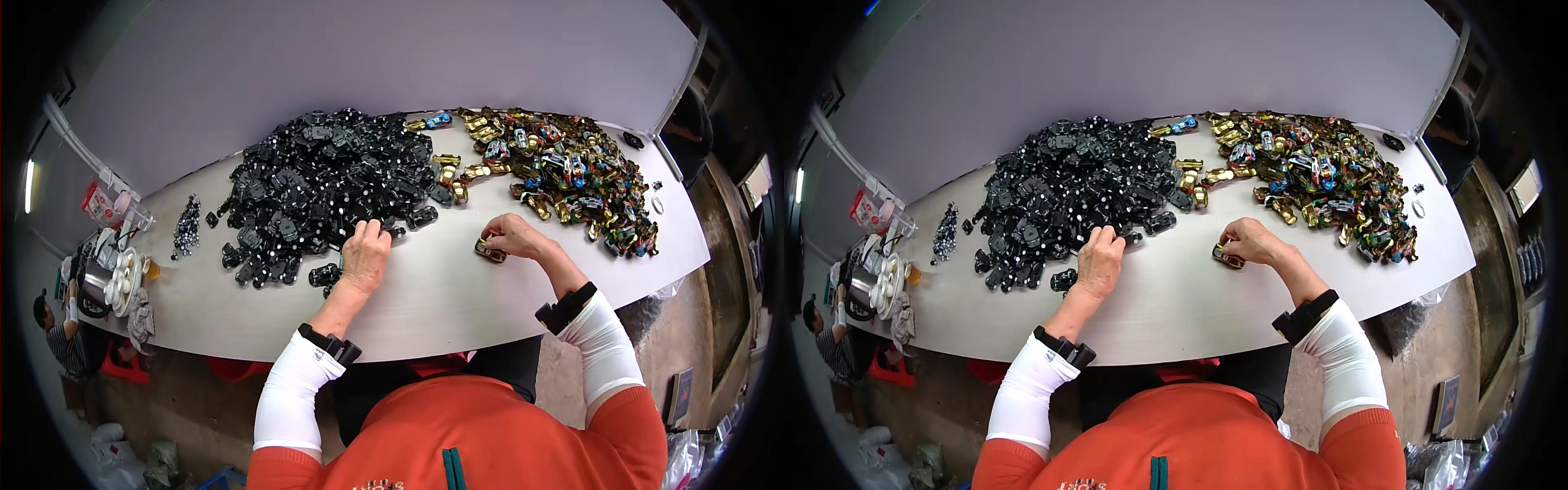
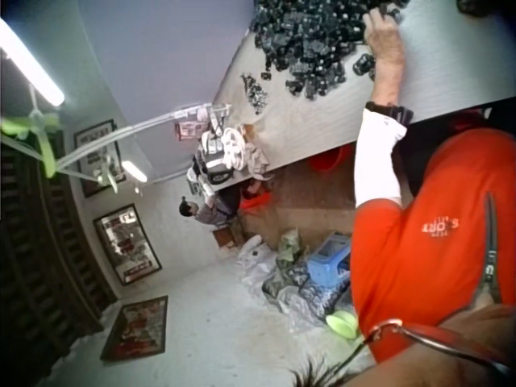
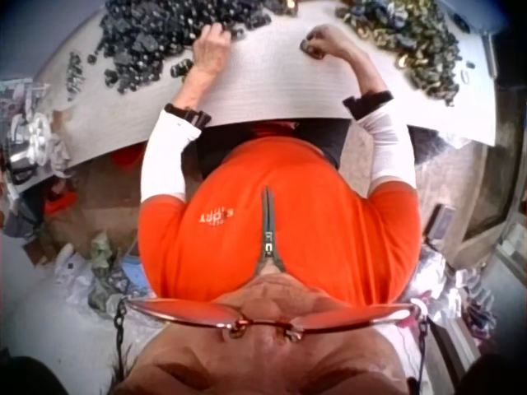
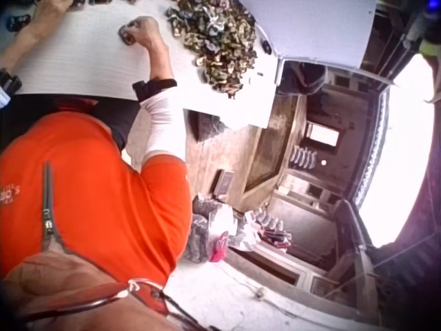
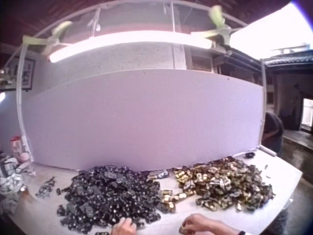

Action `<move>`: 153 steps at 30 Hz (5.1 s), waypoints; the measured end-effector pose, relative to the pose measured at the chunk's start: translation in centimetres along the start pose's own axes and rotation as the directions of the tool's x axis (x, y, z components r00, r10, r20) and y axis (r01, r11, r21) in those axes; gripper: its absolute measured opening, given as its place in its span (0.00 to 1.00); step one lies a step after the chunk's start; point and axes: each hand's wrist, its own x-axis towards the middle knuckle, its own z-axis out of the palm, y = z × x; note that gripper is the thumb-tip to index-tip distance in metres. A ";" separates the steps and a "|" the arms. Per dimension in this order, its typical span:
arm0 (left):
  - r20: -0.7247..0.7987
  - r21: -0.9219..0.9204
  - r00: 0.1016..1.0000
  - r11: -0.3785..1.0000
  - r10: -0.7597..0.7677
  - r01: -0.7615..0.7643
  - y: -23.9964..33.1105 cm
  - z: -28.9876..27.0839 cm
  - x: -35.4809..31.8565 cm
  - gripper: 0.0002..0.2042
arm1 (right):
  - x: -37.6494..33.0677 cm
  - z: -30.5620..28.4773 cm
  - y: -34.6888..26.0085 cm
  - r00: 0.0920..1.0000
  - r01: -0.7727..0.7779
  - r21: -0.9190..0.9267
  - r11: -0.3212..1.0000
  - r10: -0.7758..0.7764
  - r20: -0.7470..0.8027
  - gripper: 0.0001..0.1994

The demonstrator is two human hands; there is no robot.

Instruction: The person assembles small toy cars by hand at a white table. They pick up a black car chassis and a colored body, fit the two parts together, and place the completed car on the table. This process is repeated continuously with different colored bodies.

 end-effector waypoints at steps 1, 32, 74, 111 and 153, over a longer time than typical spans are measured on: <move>-0.041 -0.016 0.999 1.000 0.009 -0.009 -0.3 0.2 -0.1 0.02 | 0.0 -0.1 0.2 0.999 -0.033 0.041 0.999 0.032 0.019 0.12; 0.508 -0.720 0.806 -0.663 -0.305 0.203 6.0 -2.5 -4.2 0.19 | -2.2 3.8 -1.2 0.814 0.039 -0.093 0.995 -0.086 -0.575 0.13; 0.268 -0.927 0.902 -0.344 -0.338 0.147 6.6 -6.0 -3.8 0.18 | -6.8 6.2 -13.7 0.760 0.597 0.152 0.788 -0.494 -0.423 0.20; 0.258 -0.941 0.955 -0.262 -0.148 0.214 7.2 -8.2 -2.5 0.19 | -6.3 5.2 -12.9 0.995 0.091 0.874 0.477 -0.070 -0.065 0.11; 0.570 -0.808 0.696 -0.452 -0.437 0.378 6.7 -3.6 -3.6 0.08 | -6.2 9.0 -9.0 0.999 -0.036 0.915 0.401 -0.004 0.041 0.03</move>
